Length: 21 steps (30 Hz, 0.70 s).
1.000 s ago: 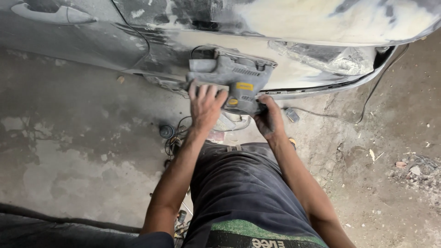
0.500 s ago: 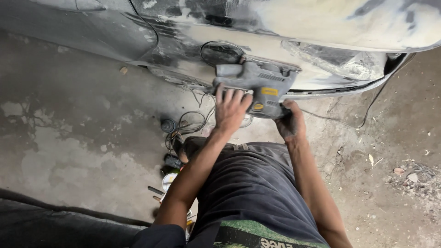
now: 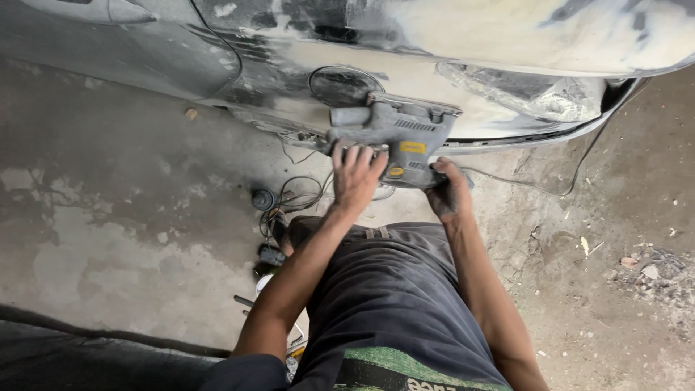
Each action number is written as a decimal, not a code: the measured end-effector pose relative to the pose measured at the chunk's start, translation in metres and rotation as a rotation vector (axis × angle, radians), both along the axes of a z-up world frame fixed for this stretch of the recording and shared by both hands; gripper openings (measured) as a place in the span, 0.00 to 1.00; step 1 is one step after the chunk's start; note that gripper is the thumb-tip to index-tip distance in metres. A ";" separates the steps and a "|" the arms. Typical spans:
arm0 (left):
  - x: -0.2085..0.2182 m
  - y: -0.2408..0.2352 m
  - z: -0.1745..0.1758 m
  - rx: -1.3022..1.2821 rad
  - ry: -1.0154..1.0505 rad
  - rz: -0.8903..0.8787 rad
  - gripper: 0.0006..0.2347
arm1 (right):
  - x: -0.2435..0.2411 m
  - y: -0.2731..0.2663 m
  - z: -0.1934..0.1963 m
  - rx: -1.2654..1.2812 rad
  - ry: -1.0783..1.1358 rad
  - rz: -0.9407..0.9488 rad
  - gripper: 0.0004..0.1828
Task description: The person uses an electric sander to smooth the surface of a car's front bumper. They move the tool across the white painted area, occasionally pausing to wipe the surface with their hand to check the progress.
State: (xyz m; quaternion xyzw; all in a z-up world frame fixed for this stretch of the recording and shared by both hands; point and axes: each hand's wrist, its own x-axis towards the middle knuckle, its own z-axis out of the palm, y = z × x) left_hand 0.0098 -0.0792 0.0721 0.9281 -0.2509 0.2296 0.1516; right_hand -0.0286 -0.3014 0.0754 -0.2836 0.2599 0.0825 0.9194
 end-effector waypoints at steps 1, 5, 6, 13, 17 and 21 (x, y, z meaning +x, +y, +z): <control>-0.004 -0.012 -0.001 -0.003 0.002 0.001 0.07 | -0.003 -0.012 -0.005 -0.003 0.002 0.001 0.03; -0.014 -0.043 0.008 -0.016 0.098 0.001 0.07 | -0.012 -0.044 -0.013 0.033 -0.018 -0.030 0.03; -0.016 -0.046 0.015 -0.016 0.131 -0.007 0.08 | -0.014 -0.048 -0.011 0.046 -0.008 -0.043 0.02; 0.000 -0.002 0.005 0.012 0.065 -0.005 0.08 | -0.001 -0.003 0.004 -0.004 0.017 0.004 0.03; 0.013 0.049 0.013 0.052 0.045 0.025 0.06 | 0.009 0.038 -0.008 0.020 0.011 0.076 0.04; 0.018 0.074 0.020 0.141 0.020 0.063 0.08 | 0.016 0.066 -0.004 0.016 0.058 0.146 0.04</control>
